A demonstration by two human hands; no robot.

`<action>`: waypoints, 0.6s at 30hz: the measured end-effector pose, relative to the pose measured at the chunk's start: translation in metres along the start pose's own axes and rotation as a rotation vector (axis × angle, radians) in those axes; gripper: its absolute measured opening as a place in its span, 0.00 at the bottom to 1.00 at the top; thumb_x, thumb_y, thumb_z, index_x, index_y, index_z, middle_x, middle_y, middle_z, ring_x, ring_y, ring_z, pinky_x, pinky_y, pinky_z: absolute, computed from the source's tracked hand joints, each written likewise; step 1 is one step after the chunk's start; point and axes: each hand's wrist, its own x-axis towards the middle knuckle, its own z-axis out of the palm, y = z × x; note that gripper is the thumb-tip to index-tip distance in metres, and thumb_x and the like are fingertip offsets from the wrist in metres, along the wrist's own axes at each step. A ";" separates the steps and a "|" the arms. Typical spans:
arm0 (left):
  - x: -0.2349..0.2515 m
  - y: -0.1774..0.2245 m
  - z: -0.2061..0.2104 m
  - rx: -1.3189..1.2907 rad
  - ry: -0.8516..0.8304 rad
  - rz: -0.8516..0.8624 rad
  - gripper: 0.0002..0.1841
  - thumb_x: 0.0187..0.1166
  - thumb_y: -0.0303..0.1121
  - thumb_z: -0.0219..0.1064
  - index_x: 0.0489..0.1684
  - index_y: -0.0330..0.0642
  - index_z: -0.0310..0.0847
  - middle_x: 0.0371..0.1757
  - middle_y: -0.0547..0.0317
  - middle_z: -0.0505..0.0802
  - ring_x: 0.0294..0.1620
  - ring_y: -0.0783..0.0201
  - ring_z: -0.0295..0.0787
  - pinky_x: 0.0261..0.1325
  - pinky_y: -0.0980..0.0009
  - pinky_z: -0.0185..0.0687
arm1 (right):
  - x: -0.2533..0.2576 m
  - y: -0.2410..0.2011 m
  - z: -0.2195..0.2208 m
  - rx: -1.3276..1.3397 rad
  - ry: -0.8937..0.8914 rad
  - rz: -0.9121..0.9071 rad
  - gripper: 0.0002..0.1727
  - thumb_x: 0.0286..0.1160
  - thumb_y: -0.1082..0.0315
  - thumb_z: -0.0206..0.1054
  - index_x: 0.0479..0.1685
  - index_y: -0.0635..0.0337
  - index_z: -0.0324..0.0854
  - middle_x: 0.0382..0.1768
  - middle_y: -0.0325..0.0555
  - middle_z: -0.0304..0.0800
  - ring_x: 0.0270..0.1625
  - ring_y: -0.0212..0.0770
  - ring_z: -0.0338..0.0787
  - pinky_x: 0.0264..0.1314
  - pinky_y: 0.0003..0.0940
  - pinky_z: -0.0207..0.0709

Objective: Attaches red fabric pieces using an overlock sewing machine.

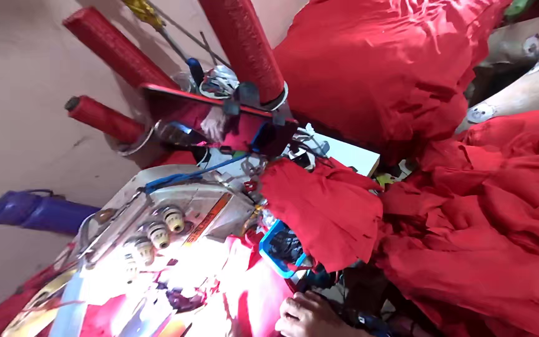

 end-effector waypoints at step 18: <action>-0.073 -0.060 -0.026 -0.573 0.271 0.159 0.10 0.77 0.30 0.66 0.40 0.35 0.94 0.43 0.53 0.96 0.48 0.72 0.92 0.59 0.76 0.85 | -0.016 0.001 0.054 -0.369 0.080 -0.454 0.07 0.87 0.66 0.57 0.48 0.50 0.81 0.44 0.46 0.85 0.46 0.47 0.82 0.53 0.35 0.71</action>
